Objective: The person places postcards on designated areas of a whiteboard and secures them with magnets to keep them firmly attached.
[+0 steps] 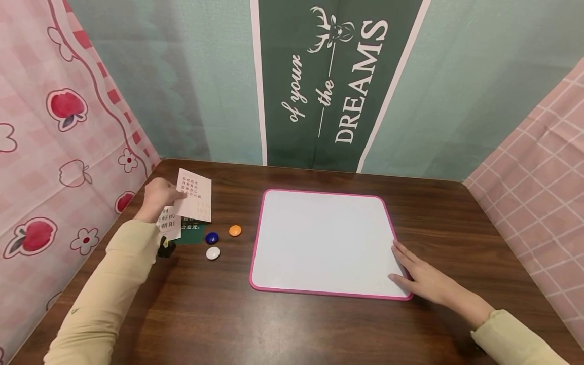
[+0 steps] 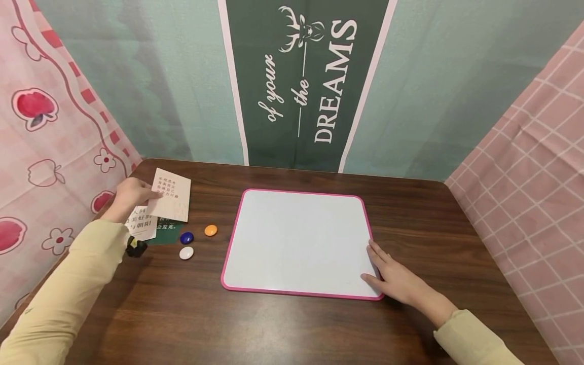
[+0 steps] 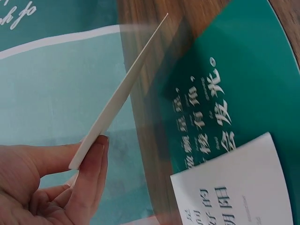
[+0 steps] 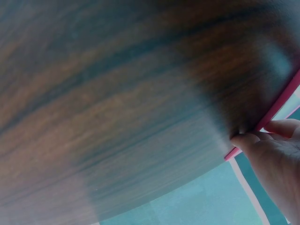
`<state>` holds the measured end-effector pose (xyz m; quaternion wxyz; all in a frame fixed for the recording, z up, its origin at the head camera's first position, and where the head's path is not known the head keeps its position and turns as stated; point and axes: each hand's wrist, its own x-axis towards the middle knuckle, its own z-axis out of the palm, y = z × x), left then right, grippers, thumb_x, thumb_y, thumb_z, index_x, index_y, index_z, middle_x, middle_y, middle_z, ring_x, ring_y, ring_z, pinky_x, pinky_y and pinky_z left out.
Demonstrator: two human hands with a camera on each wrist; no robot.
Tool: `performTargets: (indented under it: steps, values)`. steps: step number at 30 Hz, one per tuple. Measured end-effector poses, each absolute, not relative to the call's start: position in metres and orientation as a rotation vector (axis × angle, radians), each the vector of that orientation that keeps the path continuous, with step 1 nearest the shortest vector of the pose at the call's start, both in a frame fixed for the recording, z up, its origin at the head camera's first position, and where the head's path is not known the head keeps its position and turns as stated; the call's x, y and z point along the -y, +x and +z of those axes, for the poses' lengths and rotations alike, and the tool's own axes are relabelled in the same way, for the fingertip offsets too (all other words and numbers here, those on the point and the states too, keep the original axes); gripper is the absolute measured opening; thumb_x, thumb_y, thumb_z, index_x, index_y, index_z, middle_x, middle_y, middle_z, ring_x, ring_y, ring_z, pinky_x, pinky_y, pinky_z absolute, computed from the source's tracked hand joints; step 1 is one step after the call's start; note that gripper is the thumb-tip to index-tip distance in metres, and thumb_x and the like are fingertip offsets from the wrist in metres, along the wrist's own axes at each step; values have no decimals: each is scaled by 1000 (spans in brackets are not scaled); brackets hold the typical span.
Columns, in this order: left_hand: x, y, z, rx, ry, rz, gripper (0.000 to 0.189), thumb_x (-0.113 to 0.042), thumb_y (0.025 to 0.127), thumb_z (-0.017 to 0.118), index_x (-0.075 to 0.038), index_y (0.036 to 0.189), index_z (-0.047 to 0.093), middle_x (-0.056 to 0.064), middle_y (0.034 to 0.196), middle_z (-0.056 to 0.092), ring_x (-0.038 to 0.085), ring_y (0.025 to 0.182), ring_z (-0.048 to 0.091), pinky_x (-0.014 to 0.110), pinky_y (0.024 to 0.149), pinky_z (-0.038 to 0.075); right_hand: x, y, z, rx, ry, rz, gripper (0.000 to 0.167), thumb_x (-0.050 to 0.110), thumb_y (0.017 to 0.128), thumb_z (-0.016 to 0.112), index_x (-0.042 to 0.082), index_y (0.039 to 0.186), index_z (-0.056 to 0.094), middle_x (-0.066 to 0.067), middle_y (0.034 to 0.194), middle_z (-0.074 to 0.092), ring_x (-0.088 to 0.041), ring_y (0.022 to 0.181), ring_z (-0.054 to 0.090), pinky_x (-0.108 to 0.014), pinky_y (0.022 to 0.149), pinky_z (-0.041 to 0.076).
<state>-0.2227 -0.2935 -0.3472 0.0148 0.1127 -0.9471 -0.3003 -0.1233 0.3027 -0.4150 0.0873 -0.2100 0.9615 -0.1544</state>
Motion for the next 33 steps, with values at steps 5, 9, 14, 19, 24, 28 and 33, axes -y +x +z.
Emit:
performTargets:
  steps: [5,9,14,19,24,28,33]
  values:
    - [284,-227,-344,2944,362,-964,26,-17,78,69,9,75,64,6,57,60,16,56,53,30,59,39,-303,-125,-415,-2863,-623,-449,78,48,87,53,-2,141,27,-18,148,20,-38,130,28,-43,103,28]
    - [275,-230,-341,2948,353,-961,28,-18,79,69,1,61,57,-1,49,50,13,52,46,29,57,37,-302,-126,-415,-2860,-625,-443,79,49,86,54,-3,140,28,-19,148,20,-39,129,29,-54,97,30]
    - [260,-232,-337,2945,351,-973,32,-18,80,67,-3,57,50,-1,47,40,15,52,37,29,55,33,-303,-126,-416,-2858,-627,-449,79,49,86,54,-4,140,28,-20,147,20,-41,129,29,-57,96,30]
    - [245,-232,-333,2928,323,-980,27,-17,81,67,9,84,63,14,71,60,22,65,48,29,58,39,-303,-125,-416,-2866,-626,-442,79,48,86,54,-2,140,27,-19,148,20,-39,129,29,-54,97,31]
    - [234,-232,-330,2918,294,-1034,29,-16,81,67,11,93,64,21,85,62,23,69,50,28,59,41,-303,-125,-416,-2869,-628,-436,78,48,87,54,-2,141,27,-18,148,20,-38,130,29,-50,98,32]
    - [225,-232,-327,2923,275,-1061,31,-16,81,67,11,97,63,22,89,62,24,72,52,29,61,43,-303,-125,-417,-2869,-632,-442,78,48,87,53,-2,140,27,-18,148,20,-38,130,29,-37,105,26]
    - [215,-232,-324,2936,200,-1009,32,-16,81,67,11,97,63,22,89,63,26,74,55,32,64,44,-303,-124,-417,-2875,-644,-463,77,47,88,53,-3,140,28,-19,148,21,-38,129,29,-6,96,3]
